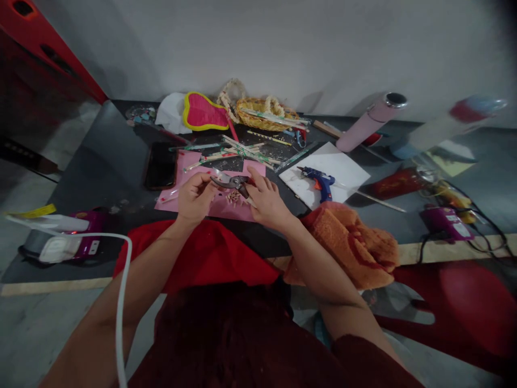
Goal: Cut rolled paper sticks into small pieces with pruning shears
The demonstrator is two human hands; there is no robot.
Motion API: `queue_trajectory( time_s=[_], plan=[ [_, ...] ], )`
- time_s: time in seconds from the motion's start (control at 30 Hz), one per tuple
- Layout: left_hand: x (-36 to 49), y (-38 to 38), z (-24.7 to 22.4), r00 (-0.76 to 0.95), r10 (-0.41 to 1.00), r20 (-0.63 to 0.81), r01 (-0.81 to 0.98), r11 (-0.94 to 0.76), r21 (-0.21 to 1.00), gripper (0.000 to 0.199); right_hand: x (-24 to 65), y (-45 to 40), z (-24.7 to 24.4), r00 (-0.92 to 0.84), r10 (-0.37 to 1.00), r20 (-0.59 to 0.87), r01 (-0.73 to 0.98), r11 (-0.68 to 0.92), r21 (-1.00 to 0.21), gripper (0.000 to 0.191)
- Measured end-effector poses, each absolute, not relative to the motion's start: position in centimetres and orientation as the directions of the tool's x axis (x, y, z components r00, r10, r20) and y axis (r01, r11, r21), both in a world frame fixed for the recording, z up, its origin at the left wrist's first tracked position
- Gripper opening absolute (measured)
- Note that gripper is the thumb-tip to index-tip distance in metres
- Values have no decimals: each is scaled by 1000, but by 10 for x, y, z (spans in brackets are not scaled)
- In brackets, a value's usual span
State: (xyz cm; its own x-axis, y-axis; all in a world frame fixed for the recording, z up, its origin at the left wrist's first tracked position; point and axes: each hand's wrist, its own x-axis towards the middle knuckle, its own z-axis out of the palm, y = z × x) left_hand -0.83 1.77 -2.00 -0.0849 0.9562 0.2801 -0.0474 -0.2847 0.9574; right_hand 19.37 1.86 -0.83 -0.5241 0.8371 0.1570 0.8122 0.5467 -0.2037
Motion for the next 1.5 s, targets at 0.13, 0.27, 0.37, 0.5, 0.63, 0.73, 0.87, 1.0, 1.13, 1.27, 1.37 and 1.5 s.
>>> queue_trajectory(
  time_s=[0.13,0.27,0.37,0.5,0.63,0.73,0.87,1.0,1.13,1.27,1.37,1.5],
  plan=[
    [-7,16,-18,-54,958,281,-13,-282,959,21,193,18,-8,-527,834,166,808,551,-209,39],
    [-5,14,-15,-24,960,280,9,-280,960,24,192,17,-7,-533,830,165,800,558,-222,38],
    [-5,13,-15,-6,958,286,24,-286,958,22,192,17,-6,-534,828,168,796,560,-229,38],
    [-6,13,-16,-4,960,279,33,-279,960,21,193,17,-5,-540,824,171,785,566,-253,35],
    [-6,13,-16,-20,963,268,16,-268,963,23,194,20,-8,-500,841,208,759,541,-362,40],
    [-5,11,-14,-16,960,279,0,-279,960,23,193,22,-12,-457,856,243,750,517,-412,64],
    [-4,8,-14,8,953,304,5,-304,953,25,192,23,-13,-463,865,192,787,501,-358,70],
    [-4,8,-16,28,954,300,12,-300,954,25,193,24,-13,-464,859,214,779,511,-363,61],
    [-5,7,-15,31,950,312,5,-312,950,24,193,26,-16,-471,850,235,765,526,-372,60],
    [-5,8,-13,26,951,307,-6,-307,952,25,193,25,-16,-457,856,241,778,516,-357,57],
    [-4,8,-15,7,954,299,0,-299,954,24,192,24,-14,-449,867,217,790,499,-357,58],
    [-5,9,-21,-2,955,297,23,-296,955,21,192,24,-12,-435,876,207,798,482,-361,58]
  ],
)
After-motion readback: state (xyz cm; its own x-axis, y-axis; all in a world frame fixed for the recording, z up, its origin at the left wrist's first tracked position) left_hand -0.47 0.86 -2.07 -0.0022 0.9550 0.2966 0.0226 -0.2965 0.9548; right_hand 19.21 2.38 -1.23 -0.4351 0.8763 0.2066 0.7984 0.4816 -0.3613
